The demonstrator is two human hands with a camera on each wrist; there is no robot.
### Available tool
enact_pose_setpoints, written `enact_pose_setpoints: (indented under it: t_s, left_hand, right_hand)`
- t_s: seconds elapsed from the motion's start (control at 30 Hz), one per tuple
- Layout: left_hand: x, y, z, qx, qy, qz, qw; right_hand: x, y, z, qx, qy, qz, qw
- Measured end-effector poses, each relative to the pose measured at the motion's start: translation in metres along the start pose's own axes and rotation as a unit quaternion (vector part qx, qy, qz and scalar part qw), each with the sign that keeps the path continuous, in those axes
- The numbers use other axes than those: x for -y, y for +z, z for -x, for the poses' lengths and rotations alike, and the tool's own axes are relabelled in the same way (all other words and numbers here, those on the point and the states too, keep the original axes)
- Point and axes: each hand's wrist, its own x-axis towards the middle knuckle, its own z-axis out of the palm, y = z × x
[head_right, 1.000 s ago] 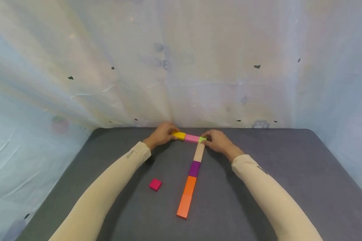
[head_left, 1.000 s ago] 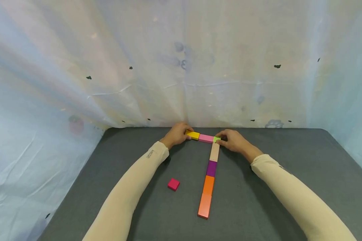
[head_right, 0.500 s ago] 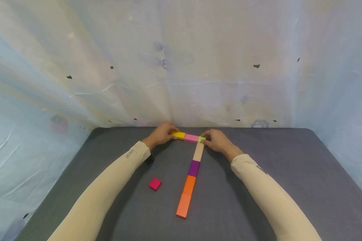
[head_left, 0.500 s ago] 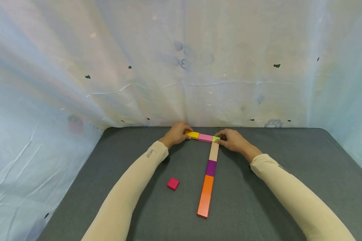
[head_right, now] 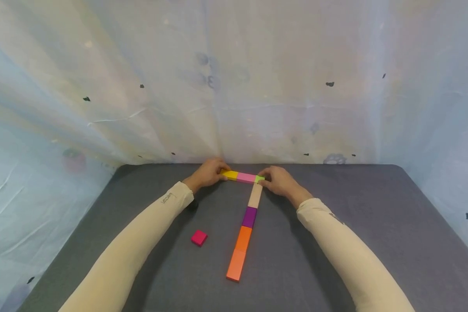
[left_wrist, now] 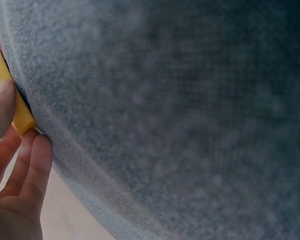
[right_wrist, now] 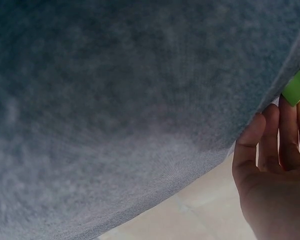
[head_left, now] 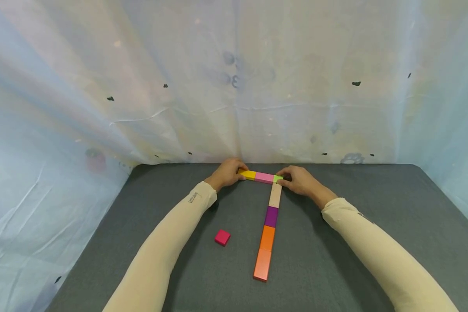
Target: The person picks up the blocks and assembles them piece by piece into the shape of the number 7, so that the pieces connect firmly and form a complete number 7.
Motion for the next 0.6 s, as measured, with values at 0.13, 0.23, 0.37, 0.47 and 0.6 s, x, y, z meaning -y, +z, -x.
enact_pose_setpoints:
  t_s: [0.13,0.23,0.37,0.47,0.6]
  left_hand:
    - [0.0004,0.0003,-0.0002,-0.004,0.006,-0.005,1.0000]
    - [-0.0003,0.0002,0.0005,-0.003,0.002,-0.003,1.0000]
    - [-0.0012,0.0004,0.0010,-0.003,-0.005,-0.002,1.0000]
    - [-0.0017,0.0004,0.0012,-0.003,-0.006,-0.003,1.0000]
    - [-0.0016,-0.0005,0.0014,0.002,-0.005,-0.003,1.0000]
  right_hand:
    - [0.0002,0.0000,-0.0002,0.002,0.002,-0.001,1.0000]
    - [0.0003,0.0001,-0.0003,0.005,0.002,0.000,1.0000]
    - [0.0003,0.0002,-0.0005,0.004,0.000,0.001,1.0000]
    - [0.0004,-0.0001,-0.0002,0.005,0.000,-0.001,1.0000]
    - [0.0005,-0.0007,0.0005,0.006,-0.003,0.000,1.0000]
